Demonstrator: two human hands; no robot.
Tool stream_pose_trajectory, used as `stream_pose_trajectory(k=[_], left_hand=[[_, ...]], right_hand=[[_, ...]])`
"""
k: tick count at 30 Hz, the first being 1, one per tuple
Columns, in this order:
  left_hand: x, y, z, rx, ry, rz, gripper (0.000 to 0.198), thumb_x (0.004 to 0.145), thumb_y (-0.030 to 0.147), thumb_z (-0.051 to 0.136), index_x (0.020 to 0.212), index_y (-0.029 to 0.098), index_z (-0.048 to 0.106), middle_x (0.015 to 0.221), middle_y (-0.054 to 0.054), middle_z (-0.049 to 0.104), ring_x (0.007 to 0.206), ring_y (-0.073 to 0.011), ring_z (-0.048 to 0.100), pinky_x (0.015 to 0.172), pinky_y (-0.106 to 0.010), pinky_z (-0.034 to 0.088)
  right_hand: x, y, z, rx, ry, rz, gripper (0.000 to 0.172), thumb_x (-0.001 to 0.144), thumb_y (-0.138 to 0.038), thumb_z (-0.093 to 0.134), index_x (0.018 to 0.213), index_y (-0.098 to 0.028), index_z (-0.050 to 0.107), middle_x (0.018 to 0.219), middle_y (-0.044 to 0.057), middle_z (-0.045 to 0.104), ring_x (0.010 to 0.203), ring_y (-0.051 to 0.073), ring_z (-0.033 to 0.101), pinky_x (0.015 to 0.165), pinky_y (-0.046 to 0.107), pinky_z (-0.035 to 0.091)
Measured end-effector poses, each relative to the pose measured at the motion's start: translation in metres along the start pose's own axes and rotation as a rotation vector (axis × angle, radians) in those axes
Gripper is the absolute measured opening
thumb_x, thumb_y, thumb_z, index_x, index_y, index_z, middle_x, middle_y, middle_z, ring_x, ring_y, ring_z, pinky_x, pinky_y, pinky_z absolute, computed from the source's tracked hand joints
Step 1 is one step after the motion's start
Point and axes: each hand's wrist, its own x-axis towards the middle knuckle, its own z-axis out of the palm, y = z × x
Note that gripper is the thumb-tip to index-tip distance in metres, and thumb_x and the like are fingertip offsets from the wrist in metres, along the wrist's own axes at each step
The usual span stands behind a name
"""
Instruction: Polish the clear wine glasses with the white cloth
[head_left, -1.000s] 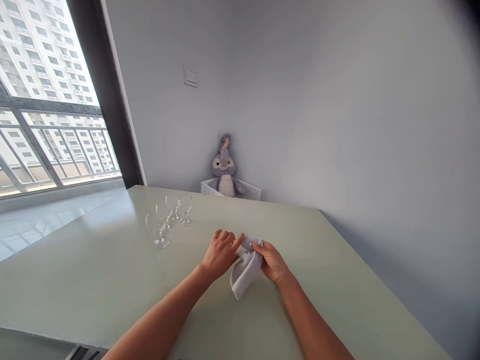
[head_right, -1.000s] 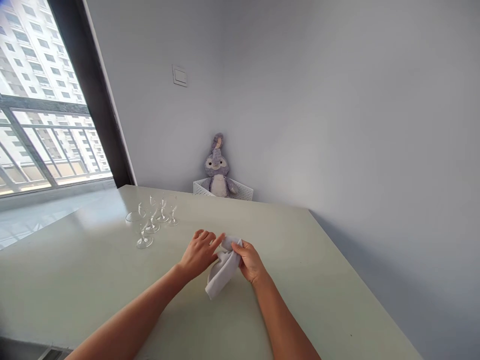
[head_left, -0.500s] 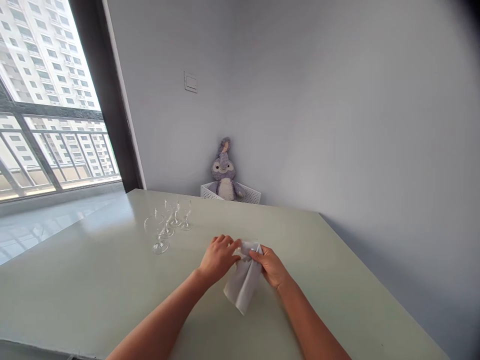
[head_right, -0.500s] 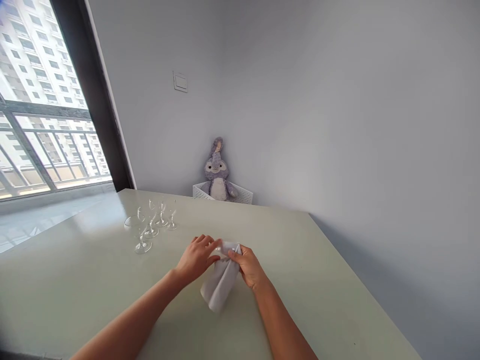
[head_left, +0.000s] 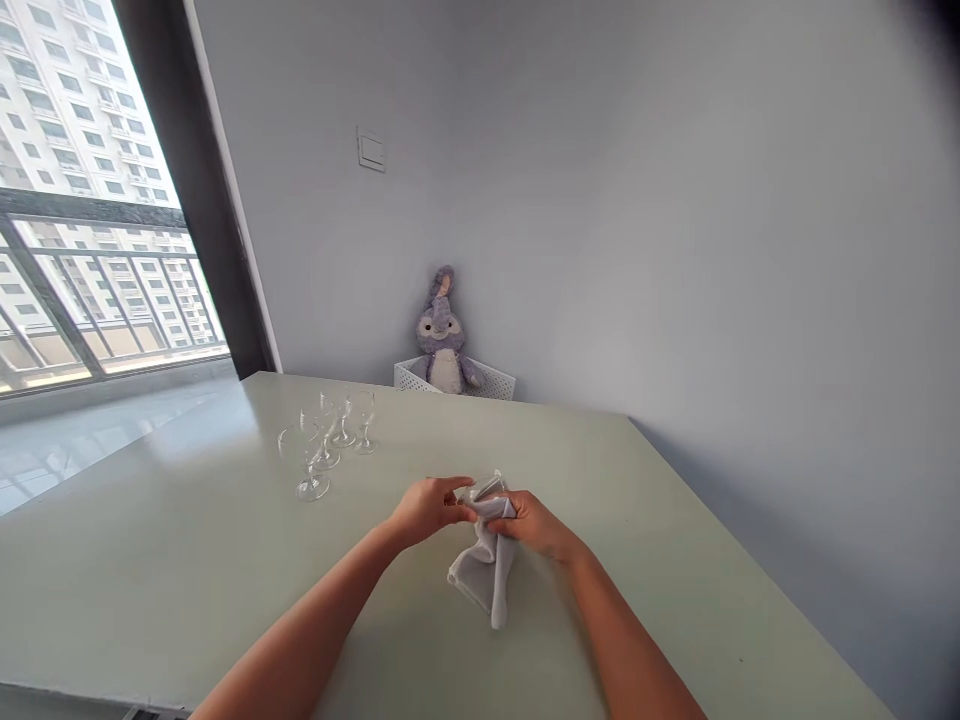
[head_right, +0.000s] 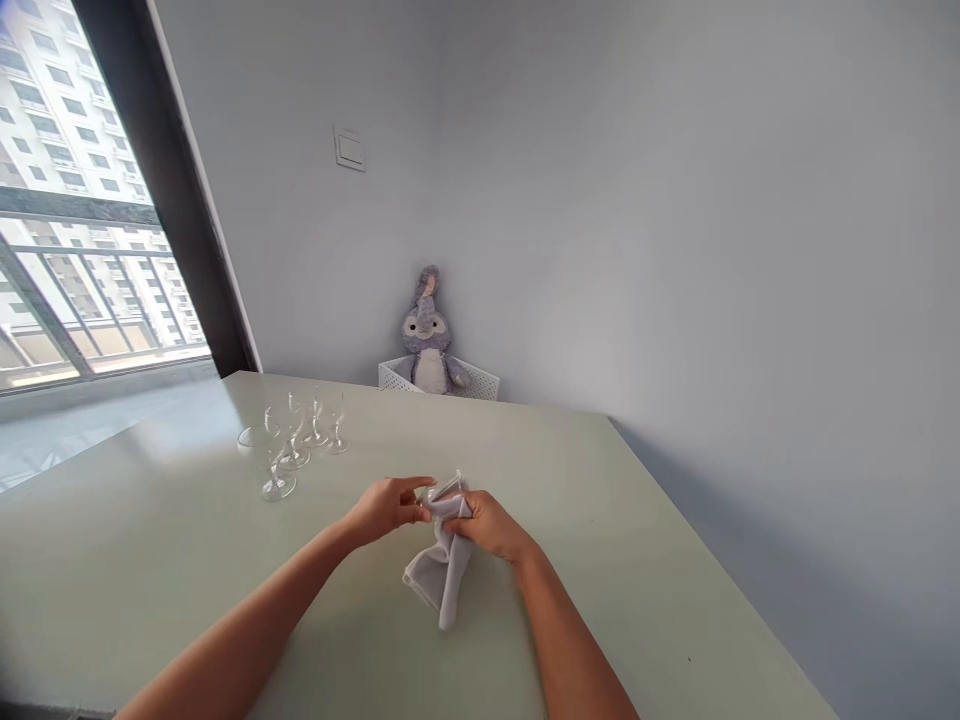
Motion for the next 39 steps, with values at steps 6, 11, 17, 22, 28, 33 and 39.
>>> stream_pose_trajectory(k=[6,11,17,22,28,33,39], left_hand=[[0.0,0.005,0.0,-0.377,-0.222,-0.011,0.054,0.069,0.054,0.053,0.109,0.017,0.056,0.057,0.003,0.049,0.044,-0.0055,0.035,0.042,-0.018,0.026],[0.006,-0.008,-0.003,-0.283,-0.039,-0.086,0.039,0.07,0.04,0.052,0.102,0.02,0.057,0.063,0.003,0.053,0.048,-0.0064,0.04,0.045,-0.019,0.03],[0.01,-0.016,0.002,0.094,0.181,-0.139,0.023,0.071,0.033,0.048,0.085,0.02,0.061,0.061,0.002,0.054,0.055,-0.0112,0.048,0.048,-0.021,0.029],[0.006,-0.007,0.023,0.441,0.23,0.019,0.013,0.075,0.026,0.048,0.066,0.019,0.056,0.061,0.0,0.059,0.056,-0.0135,0.052,0.051,-0.023,0.027],[-0.003,0.005,0.035,0.592,0.143,0.342,0.012,0.079,0.029,0.051,0.075,0.019,0.057,0.064,-0.001,0.063,0.061,-0.0159,0.057,0.067,-0.028,0.034],[-0.002,0.003,0.041,0.375,0.156,0.264,0.045,0.075,0.026,0.056,0.118,0.031,0.047,0.073,0.004,0.065,0.068,-0.0143,0.057,0.066,-0.024,0.036],[0.004,-0.001,0.05,-0.005,0.253,0.029,0.049,0.073,0.031,0.055,0.121,0.031,0.046,0.068,0.006,0.059,0.057,-0.0099,0.05,0.057,-0.02,0.037]], right_hand=[[-0.002,-0.003,-0.013,-0.324,0.147,-0.134,0.034,0.072,-0.014,0.046,0.098,-0.024,0.065,0.091,0.0,0.066,0.081,0.017,0.059,0.071,0.03,0.044],[0.002,0.013,-0.028,-0.555,0.616,-0.253,0.045,0.073,-0.01,0.039,0.109,-0.027,0.059,0.11,0.0,0.061,0.099,0.019,0.056,0.089,0.037,0.04],[0.002,0.0,0.011,-0.869,0.418,-0.517,0.05,0.081,-0.028,0.049,0.129,-0.026,0.039,0.123,0.003,0.053,0.123,0.026,0.034,0.101,0.046,0.025],[0.011,0.004,0.037,-0.997,0.334,-0.538,0.029,0.086,-0.025,0.042,0.11,-0.027,0.057,0.101,0.004,0.065,0.12,0.025,0.038,0.102,0.052,0.017],[0.015,0.017,0.008,-0.545,0.496,-0.087,0.032,0.082,-0.035,0.044,0.065,-0.017,0.064,0.066,0.004,0.064,0.064,0.016,0.058,0.065,0.028,0.043],[0.02,0.026,-0.01,0.429,0.437,0.138,0.029,0.07,-0.041,0.058,0.07,-0.012,0.065,0.06,0.005,0.064,0.057,0.017,0.059,0.058,0.028,0.045],[0.03,0.032,0.007,0.934,0.638,0.127,0.022,0.07,-0.039,0.058,0.068,-0.017,0.06,0.062,0.003,0.064,0.061,0.019,0.061,0.06,0.03,0.048]])
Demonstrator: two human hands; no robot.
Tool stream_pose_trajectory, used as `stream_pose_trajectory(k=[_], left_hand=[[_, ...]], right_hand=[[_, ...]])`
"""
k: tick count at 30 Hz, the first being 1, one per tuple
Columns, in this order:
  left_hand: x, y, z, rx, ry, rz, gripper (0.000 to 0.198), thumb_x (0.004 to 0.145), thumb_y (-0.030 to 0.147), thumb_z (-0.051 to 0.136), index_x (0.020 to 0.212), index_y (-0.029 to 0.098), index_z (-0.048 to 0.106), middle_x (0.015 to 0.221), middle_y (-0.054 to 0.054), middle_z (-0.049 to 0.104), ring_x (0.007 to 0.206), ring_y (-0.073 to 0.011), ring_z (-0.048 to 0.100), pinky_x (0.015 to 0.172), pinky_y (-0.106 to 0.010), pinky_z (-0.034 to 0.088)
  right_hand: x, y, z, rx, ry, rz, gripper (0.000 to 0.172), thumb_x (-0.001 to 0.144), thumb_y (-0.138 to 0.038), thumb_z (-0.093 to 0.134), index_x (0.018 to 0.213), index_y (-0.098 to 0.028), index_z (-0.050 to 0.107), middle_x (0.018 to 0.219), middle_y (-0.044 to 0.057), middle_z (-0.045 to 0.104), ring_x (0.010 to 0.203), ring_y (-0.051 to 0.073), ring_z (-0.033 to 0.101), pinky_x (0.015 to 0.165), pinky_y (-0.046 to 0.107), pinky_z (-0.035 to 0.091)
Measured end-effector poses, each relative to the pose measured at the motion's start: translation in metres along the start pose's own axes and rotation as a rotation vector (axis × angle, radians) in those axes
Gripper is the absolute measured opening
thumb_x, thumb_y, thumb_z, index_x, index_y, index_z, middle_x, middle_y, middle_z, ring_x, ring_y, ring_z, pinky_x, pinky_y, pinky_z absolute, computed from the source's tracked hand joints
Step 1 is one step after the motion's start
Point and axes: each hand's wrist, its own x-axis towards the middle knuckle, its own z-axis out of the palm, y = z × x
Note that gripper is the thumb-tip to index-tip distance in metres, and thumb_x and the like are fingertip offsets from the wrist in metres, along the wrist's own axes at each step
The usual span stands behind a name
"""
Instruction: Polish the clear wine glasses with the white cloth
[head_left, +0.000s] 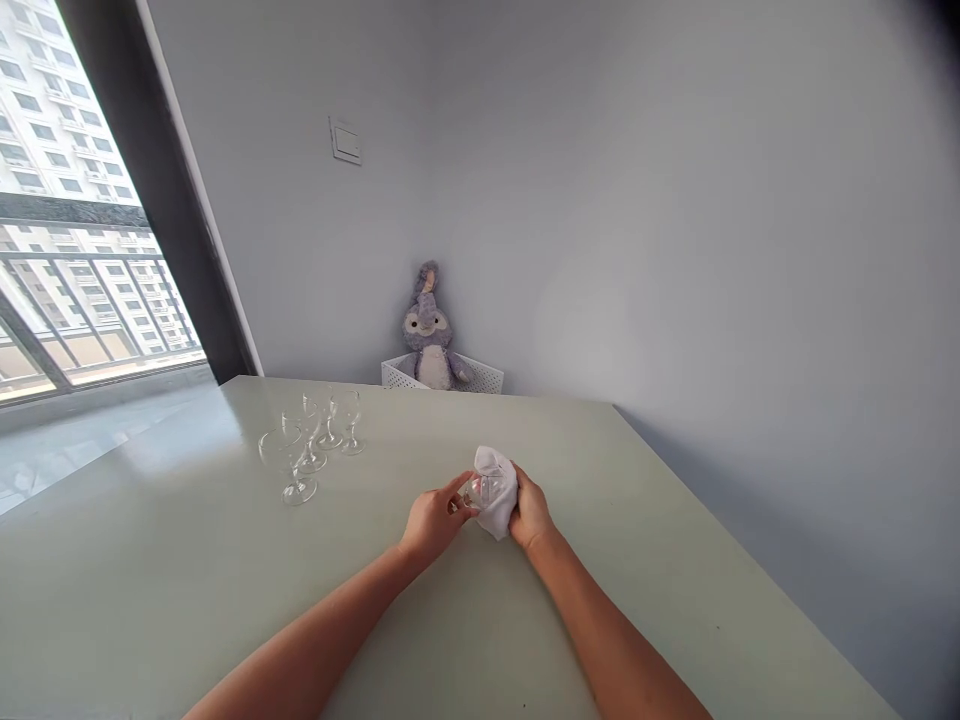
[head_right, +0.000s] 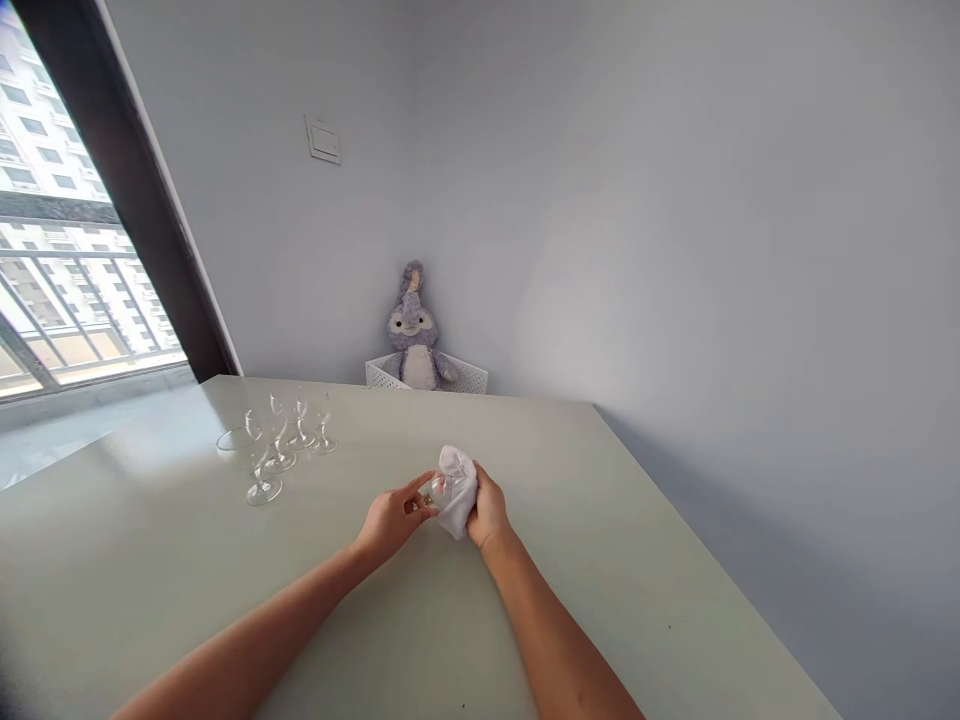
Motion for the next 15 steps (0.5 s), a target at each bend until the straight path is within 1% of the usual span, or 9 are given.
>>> stream_pose_trajectory(k=[2,5,6,8,10,11,13,14,15], left_hand=[[0.001,0.0,0.005,-0.083,0.058,-0.043,0.049,0.074,0.03,0.053,0.122,0.029,0.046,0.072,0.005,0.058,0.055,-0.0092,0.048,0.056,-0.021,0.038],[0.0,-0.002,0.014,-0.199,0.176,-0.043,0.051,0.075,0.022,0.048,0.126,0.026,0.041,0.088,0.0,0.057,0.061,-0.0088,0.05,0.059,-0.022,0.042],[0.0,-0.002,0.016,-0.227,0.215,-0.026,0.053,0.075,0.018,0.046,0.127,0.026,0.04,0.096,-0.002,0.055,0.066,-0.0095,0.052,0.061,-0.022,0.044],[-0.001,-0.003,0.021,-0.262,0.275,0.027,0.056,0.075,0.013,0.042,0.129,0.027,0.037,0.113,-0.007,0.048,0.083,-0.013,0.054,0.065,-0.024,0.046],[-0.002,-0.004,0.024,-0.276,0.31,0.081,0.059,0.074,0.01,0.042,0.13,0.028,0.035,0.127,-0.009,0.038,0.104,-0.0183,0.049,0.077,-0.031,0.046],[-0.003,-0.004,0.025,-0.282,0.319,0.1,0.062,0.072,0.009,0.042,0.131,0.027,0.034,0.132,-0.009,0.034,0.113,-0.0209,0.043,0.085,-0.035,0.043],[-0.005,-0.003,0.025,-0.317,0.293,0.098,0.068,0.068,0.006,0.046,0.132,0.024,0.033,0.136,-0.009,0.031,0.124,-0.0244,0.031,0.098,-0.042,0.031],[-0.005,-0.001,0.023,-0.364,0.251,0.073,0.071,0.065,0.006,0.048,0.132,0.024,0.033,0.136,-0.009,0.032,0.126,-0.0252,0.028,0.101,-0.043,0.027],[-0.006,0.0,0.021,-0.439,0.188,0.037,0.072,0.063,0.006,0.05,0.132,0.023,0.033,0.136,-0.008,0.034,0.126,-0.0255,0.028,0.102,-0.042,0.026]], right_hand=[[-0.006,0.009,0.007,0.049,-0.024,-0.005,0.033,0.074,-0.049,0.052,0.077,-0.017,0.061,0.066,0.004,0.064,0.067,0.02,0.061,0.061,0.031,0.048],[-0.02,0.022,0.019,0.009,-0.132,-0.019,0.049,0.076,-0.061,0.041,0.086,-0.017,0.061,0.071,0.007,0.064,0.074,0.022,0.06,0.062,0.032,0.048],[-0.025,0.026,0.022,-0.027,-0.164,-0.043,0.049,0.076,-0.061,0.04,0.088,-0.018,0.061,0.074,0.006,0.064,0.076,0.022,0.06,0.062,0.031,0.048],[-0.032,0.034,0.026,-0.12,-0.212,-0.114,0.042,0.076,-0.058,0.046,0.092,-0.022,0.06,0.082,0.005,0.064,0.081,0.02,0.058,0.065,0.029,0.047],[-0.034,0.04,0.026,-0.219,-0.249,-0.173,0.033,0.075,-0.05,0.053,0.095,-0.025,0.058,0.09,0.003,0.062,0.084,0.018,0.057,0.067,0.027,0.046],[-0.033,0.041,0.025,-0.256,-0.26,-0.19,0.031,0.075,-0.048,0.056,0.095,-0.025,0.057,0.091,0.003,0.062,0.084,0.017,0.056,0.067,0.026,0.045],[-0.029,0.041,0.022,-0.31,-0.264,-0.19,0.032,0.072,-0.046,0.06,0.093,-0.022,0.057,0.085,0.003,0.061,0.078,0.016,0.056,0.066,0.026,0.044],[-0.026,0.04,0.02,-0.336,-0.262,-0.179,0.033,0.07,-0.046,0.061,0.09,-0.02,0.057,0.08,0.002,0.061,0.073,0.016,0.056,0.064,0.027,0.044],[-0.024,0.037,0.018,-0.365,-0.259,-0.166,0.035,0.069,-0.048,0.062,0.088,-0.019,0.057,0.075,0.002,0.06,0.068,0.015,0.055,0.061,0.026,0.043]])
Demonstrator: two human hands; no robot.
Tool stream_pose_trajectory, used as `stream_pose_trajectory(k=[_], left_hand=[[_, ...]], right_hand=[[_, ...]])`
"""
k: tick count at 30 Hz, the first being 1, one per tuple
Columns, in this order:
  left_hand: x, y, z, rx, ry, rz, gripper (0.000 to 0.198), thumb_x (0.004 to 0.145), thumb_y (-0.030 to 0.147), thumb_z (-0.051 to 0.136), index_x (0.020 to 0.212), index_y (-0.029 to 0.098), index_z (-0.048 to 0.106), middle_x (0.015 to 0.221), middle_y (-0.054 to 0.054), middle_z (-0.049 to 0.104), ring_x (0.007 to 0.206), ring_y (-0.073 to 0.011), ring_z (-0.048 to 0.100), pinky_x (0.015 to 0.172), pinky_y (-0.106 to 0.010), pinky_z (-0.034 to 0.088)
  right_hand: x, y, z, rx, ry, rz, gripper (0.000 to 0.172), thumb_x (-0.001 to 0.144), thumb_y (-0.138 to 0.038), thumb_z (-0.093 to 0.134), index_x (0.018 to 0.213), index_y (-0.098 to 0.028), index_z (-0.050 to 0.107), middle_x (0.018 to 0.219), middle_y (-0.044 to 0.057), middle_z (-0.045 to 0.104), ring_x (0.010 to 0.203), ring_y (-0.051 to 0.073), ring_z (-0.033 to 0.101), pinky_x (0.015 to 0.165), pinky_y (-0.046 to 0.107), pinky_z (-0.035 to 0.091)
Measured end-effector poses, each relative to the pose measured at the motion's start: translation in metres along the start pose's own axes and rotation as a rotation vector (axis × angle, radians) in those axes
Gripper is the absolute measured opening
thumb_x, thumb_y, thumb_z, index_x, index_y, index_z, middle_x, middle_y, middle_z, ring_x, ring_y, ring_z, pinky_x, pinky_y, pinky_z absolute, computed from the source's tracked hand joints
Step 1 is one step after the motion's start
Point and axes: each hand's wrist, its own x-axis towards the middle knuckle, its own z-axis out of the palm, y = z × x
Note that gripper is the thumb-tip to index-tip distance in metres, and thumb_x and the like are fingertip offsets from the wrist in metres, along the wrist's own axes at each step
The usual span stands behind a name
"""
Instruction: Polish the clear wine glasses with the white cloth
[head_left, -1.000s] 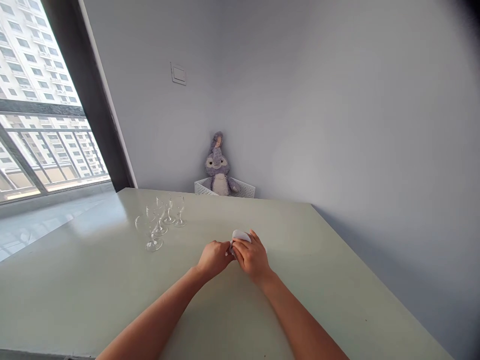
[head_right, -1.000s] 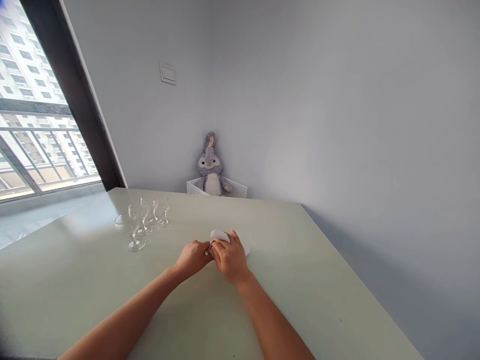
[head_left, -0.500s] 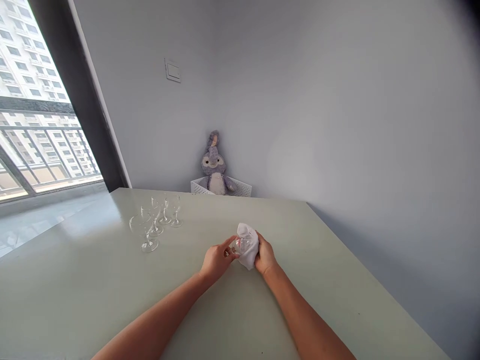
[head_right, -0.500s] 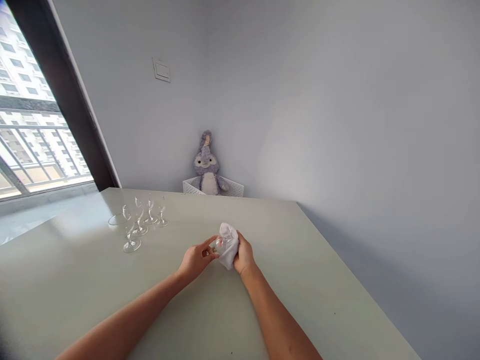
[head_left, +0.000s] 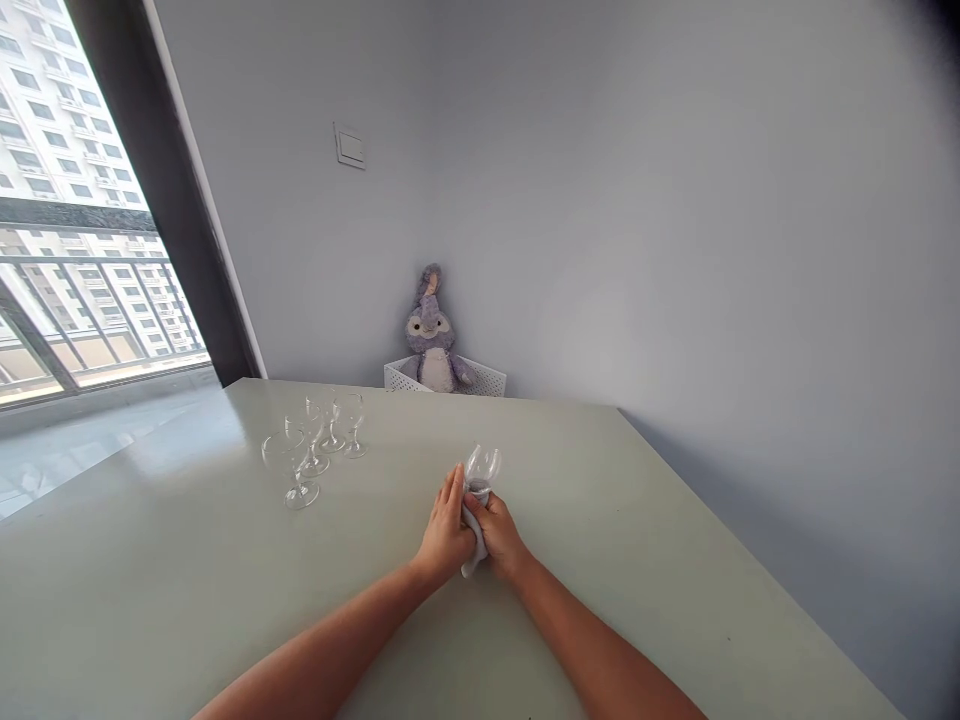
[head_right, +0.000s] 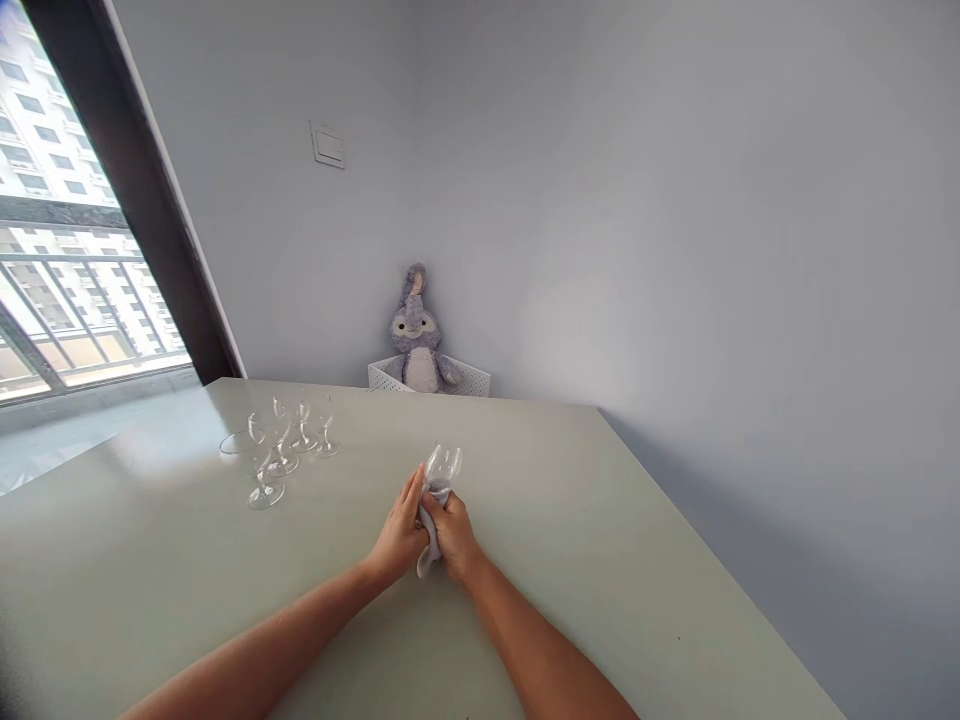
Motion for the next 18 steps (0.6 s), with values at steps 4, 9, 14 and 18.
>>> stream_pose_trajectory(k=[4,9,14,18], left_hand=[[0.002,0.016,-0.009,-0.393,-0.134,-0.222,0.064,0.072,0.022,0.054,0.131,0.024,0.031,0.132,-0.009,0.042,0.113,-0.0245,0.046,0.089,-0.037,0.041],[0.005,0.032,-0.016,-0.566,-0.029,-0.313,0.07,0.064,0.037,0.068,0.123,0.019,0.035,0.11,-0.015,0.059,0.095,-0.022,0.057,0.08,-0.034,0.045],[0.007,0.027,-0.014,-0.625,0.182,-0.328,0.059,0.061,0.039,0.071,0.109,0.019,0.043,0.104,-0.013,0.062,0.1,-0.0213,0.056,0.089,-0.036,0.04],[0.008,0.023,-0.014,-0.626,0.269,-0.396,0.049,0.067,0.041,0.065,0.106,0.021,0.042,0.108,-0.012,0.06,0.103,-0.0203,0.056,0.091,-0.036,0.039]], right_hand=[[0.001,-0.011,-0.009,-0.173,-0.13,0.083,0.037,0.071,-0.051,0.057,0.082,-0.016,0.054,0.061,-0.001,0.054,0.052,0.011,0.048,0.05,0.024,0.038],[-0.007,-0.021,-0.008,-0.63,-0.321,-0.011,0.031,0.082,-0.045,0.043,0.088,-0.017,0.054,0.062,-0.001,0.054,0.05,0.011,0.045,0.047,0.023,0.032],[-0.007,-0.019,-0.01,-1.339,-0.089,-0.43,0.017,0.083,-0.025,0.042,0.092,-0.017,0.055,0.083,0.007,0.061,0.076,0.021,0.051,0.068,0.032,0.035],[-0.005,-0.012,-0.008,-1.415,0.024,-0.595,0.017,0.08,-0.021,0.046,0.093,-0.021,0.057,0.088,0.01,0.061,0.083,0.024,0.05,0.077,0.038,0.032]])
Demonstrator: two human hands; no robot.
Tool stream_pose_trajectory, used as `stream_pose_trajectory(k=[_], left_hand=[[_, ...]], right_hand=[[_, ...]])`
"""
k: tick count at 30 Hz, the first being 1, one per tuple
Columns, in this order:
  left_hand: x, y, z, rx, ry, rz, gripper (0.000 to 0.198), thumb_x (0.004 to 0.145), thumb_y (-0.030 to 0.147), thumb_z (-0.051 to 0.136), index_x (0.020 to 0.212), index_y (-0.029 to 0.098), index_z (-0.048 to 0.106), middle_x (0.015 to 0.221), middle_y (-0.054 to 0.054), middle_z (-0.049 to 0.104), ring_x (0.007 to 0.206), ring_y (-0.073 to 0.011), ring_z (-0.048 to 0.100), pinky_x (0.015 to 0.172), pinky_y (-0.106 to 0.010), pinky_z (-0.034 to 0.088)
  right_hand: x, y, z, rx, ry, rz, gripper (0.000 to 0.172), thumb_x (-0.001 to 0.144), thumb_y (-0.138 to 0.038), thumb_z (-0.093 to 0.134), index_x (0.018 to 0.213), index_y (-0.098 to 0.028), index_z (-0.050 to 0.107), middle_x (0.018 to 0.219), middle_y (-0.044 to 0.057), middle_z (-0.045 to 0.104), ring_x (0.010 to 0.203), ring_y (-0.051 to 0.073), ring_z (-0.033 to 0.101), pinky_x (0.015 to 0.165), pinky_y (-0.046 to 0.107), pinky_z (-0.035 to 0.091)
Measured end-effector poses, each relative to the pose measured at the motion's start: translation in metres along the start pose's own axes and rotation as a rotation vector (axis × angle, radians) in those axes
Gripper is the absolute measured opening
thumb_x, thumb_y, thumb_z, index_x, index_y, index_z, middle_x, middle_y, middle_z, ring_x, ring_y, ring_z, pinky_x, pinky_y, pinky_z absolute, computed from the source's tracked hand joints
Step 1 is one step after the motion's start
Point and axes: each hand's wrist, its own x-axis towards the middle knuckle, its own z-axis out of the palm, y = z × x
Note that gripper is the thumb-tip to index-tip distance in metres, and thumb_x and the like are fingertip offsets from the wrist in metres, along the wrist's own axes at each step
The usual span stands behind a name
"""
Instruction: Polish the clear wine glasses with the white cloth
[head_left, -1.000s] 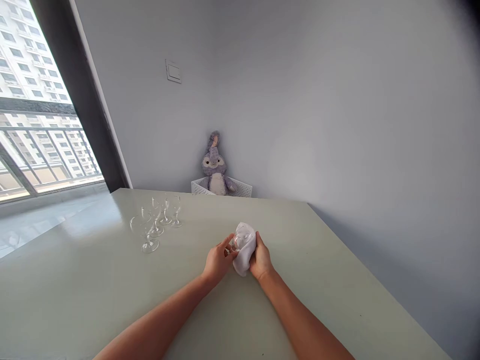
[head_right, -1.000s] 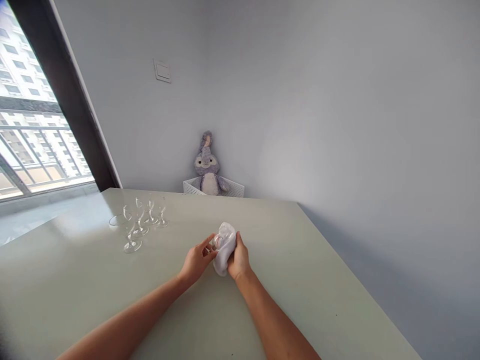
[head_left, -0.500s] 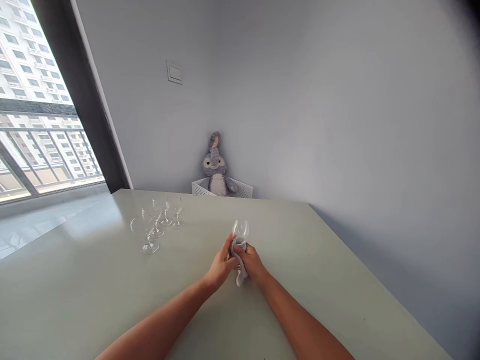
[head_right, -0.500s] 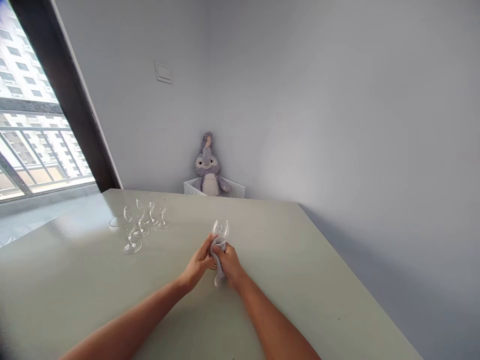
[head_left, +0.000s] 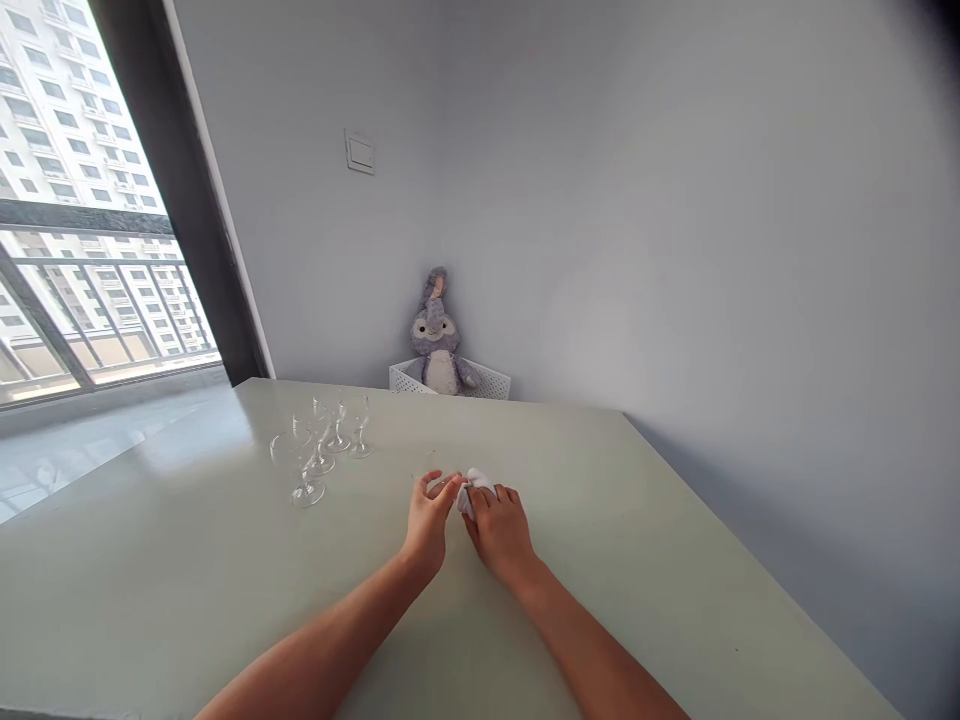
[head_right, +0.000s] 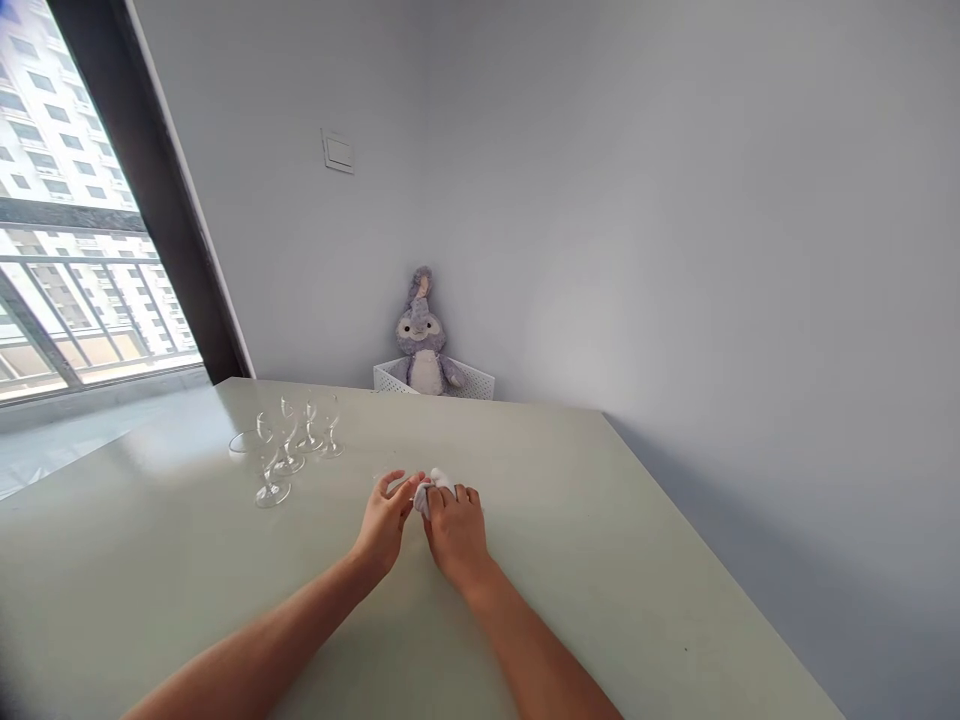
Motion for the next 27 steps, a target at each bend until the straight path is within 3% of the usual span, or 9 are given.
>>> stream_pose_trajectory(k=[2,4,9,11,14,18,22,25,27], left_hand=[[-0.003,0.002,0.001,-0.009,-0.063,0.053,0.049,0.07,0.039,0.063,0.108,0.021,0.038,0.111,-0.012,0.059,0.104,-0.0207,0.055,0.09,-0.037,0.04],[-0.007,0.006,0.003,-0.016,-0.181,0.127,0.052,0.069,0.037,0.065,0.109,0.021,0.035,0.112,-0.013,0.058,0.106,-0.0221,0.054,0.09,-0.039,0.041],[-0.016,0.022,0.005,0.005,-0.491,0.143,0.055,0.065,0.035,0.068,0.108,0.018,0.038,0.111,-0.015,0.058,0.102,-0.0273,0.056,0.086,-0.041,0.044],[-0.017,0.029,0.005,0.003,-0.494,0.133,0.05,0.068,0.039,0.064,0.108,0.019,0.039,0.113,-0.015,0.057,0.103,-0.0282,0.055,0.084,-0.041,0.046],[-0.015,0.033,0.002,0.041,-0.385,0.214,0.045,0.073,0.039,0.059,0.108,0.021,0.038,0.116,-0.014,0.055,0.103,-0.0271,0.055,0.082,-0.04,0.047],[-0.012,0.019,-0.002,0.174,-0.322,0.487,0.046,0.072,0.029,0.061,0.108,0.02,0.034,0.116,-0.014,0.052,0.1,-0.0242,0.057,0.085,-0.04,0.046],[-0.009,0.0,-0.004,0.435,-0.354,0.723,0.051,0.072,0.025,0.061,0.113,0.021,0.032,0.112,-0.012,0.052,0.099,-0.022,0.057,0.085,-0.039,0.045],[-0.002,0.001,-0.008,0.474,-0.273,0.826,0.053,0.074,0.025,0.058,0.117,0.023,0.026,0.113,-0.011,0.051,0.101,-0.021,0.057,0.085,-0.04,0.045],[0.005,0.007,-0.013,0.485,-0.189,0.895,0.053,0.075,0.025,0.056,0.118,0.023,0.024,0.114,-0.011,0.05,0.103,-0.0204,0.055,0.089,-0.043,0.042]], right_hand=[[0.0,-0.002,0.0,0.114,0.022,0.061,0.017,0.074,-0.02,0.052,0.09,-0.023,0.058,0.087,0.009,0.062,0.083,0.024,0.05,0.077,0.039,0.032],[0.001,-0.002,-0.005,0.332,-0.051,0.185,0.013,0.071,-0.021,0.055,0.083,-0.023,0.059,0.081,0.006,0.062,0.077,0.023,0.051,0.072,0.037,0.035],[0.0,0.0,-0.027,1.282,-0.585,0.362,0.018,0.067,-0.03,0.062,0.077,-0.016,0.06,0.072,0.003,0.061,0.067,0.019,0.056,0.064,0.032,0.041],[0.0,-0.003,-0.029,1.572,-0.66,0.383,0.026,0.066,-0.034,0.064,0.081,-0.012,0.061,0.074,0.006,0.062,0.069,0.02,0.059,0.068,0.036,0.043],[0.001,-0.014,-0.021,1.806,-0.547,0.475,0.03,0.072,-0.037,0.058,0.091,-0.013,0.058,0.077,0.006,0.063,0.07,0.019,0.06,0.066,0.035,0.045],[0.003,-0.028,-0.002,1.859,-0.341,0.638,0.025,0.075,-0.035,0.054,0.092,-0.016,0.057,0.074,0.004,0.063,0.066,0.017,0.059,0.059,0.028,0.045],[-0.001,-0.03,0.01,1.614,-0.265,0.777,0.015,0.071,-0.032,0.057,0.067,-0.017,0.056,0.056,0.001,0.058,0.052,0.015,0.054,0.049,0.025,0.04],[-0.006,-0.026,0.013,1.353,-0.333,0.732,0.03,0.075,-0.045,0.051,0.059,-0.019,0.052,0.048,-0.001,0.053,0.041,0.014,0.048,0.044,0.026,0.036],[-0.008,-0.022,0.011,1.121,-0.387,0.587,0.039,0.075,-0.052,0.047,0.056,-0.019,0.051,0.046,-0.002,0.05,0.042,0.013,0.047,0.046,0.027,0.036]])
